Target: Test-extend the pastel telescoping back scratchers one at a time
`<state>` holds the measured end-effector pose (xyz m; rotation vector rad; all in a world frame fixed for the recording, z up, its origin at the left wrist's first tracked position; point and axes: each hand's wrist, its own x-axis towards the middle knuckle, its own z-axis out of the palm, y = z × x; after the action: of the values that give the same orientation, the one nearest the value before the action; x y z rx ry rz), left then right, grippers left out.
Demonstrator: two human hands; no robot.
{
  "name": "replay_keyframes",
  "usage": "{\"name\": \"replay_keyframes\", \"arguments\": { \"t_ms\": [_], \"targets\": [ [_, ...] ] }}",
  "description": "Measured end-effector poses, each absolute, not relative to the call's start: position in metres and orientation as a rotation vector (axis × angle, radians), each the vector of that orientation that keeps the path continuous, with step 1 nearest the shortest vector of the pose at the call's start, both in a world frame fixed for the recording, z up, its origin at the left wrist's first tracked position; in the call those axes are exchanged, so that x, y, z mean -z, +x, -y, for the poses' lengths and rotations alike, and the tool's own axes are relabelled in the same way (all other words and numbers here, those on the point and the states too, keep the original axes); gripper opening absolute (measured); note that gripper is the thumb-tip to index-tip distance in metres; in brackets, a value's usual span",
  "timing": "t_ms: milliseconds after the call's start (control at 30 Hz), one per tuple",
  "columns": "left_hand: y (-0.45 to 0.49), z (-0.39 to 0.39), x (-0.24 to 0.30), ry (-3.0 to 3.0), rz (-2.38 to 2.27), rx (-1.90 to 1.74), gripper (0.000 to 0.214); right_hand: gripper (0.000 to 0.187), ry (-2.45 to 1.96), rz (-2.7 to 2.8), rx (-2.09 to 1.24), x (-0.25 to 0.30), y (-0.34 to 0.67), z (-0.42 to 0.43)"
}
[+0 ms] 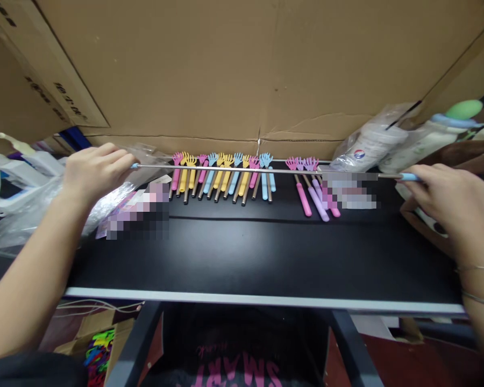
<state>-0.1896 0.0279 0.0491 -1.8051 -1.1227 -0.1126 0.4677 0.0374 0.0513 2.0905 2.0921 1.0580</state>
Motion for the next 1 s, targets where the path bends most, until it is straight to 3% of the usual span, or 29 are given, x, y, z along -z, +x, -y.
{"name": "replay_keyframes", "arguments": {
  "t_ms": [500, 667, 800, 1000],
  "targets": [
    [-0.185, -0.026, -0.036, -2.063, 1.314, 0.314, 0.028, 0.024, 2.026, -2.313, -0.801, -0.047, 0.463, -0.035],
    [-0.187, -0.028, -0.031, -2.067, 1.357, 0.231, 0.023, 0.022, 2.009, -2.385, -0.756, -0.051, 0.45, -0.026],
    [-0.177, -0.028, -0.033, -2.144, 1.375, 0.166, 0.02, 0.023, 1.963, -2.358, -0.903, -0.049, 0.444, -0.024],
    [-0.123, -0.017, -0.045, -2.137, 1.512, -0.139, 0.026, 0.022, 1.749, -2.43, -0.9, -0.039, 0.416, -0.028]
  ]
}}
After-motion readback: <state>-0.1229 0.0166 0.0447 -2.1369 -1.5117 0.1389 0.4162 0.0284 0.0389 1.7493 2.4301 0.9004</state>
